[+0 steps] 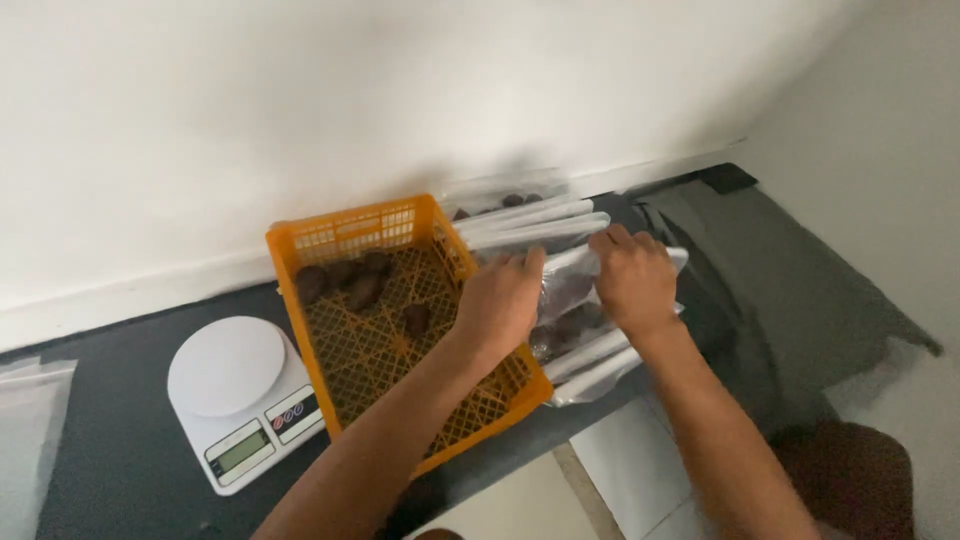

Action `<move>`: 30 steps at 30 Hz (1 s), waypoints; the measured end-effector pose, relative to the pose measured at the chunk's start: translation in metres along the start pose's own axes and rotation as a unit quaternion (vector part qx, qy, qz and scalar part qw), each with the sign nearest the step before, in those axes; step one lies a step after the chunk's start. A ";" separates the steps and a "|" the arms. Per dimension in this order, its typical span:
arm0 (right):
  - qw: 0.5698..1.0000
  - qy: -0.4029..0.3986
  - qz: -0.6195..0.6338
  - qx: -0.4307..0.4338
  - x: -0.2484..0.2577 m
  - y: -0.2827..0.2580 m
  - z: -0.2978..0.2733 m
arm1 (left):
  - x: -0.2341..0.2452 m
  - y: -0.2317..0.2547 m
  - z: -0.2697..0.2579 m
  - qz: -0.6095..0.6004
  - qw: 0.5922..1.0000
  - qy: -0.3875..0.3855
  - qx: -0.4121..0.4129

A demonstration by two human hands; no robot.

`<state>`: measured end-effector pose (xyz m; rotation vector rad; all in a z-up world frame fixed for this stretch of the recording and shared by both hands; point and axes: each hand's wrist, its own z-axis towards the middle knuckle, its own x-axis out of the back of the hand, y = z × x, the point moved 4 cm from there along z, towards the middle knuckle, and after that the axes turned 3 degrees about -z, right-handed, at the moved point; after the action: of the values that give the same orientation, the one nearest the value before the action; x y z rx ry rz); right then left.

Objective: Weighing dried fruits on a scale and packing them into plastic bags.

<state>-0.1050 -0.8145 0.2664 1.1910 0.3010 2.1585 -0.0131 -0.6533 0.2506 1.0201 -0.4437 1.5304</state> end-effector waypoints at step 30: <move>0.946 0.058 0.313 0.058 -0.052 -0.048 0.081 | 0.135 -0.226 -0.237 0.150 0.956 0.008 0.251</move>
<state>0.0020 -0.8188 0.2539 1.3590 0.1036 2.7960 0.1236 -0.3371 0.1695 1.3742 -0.2010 1.9820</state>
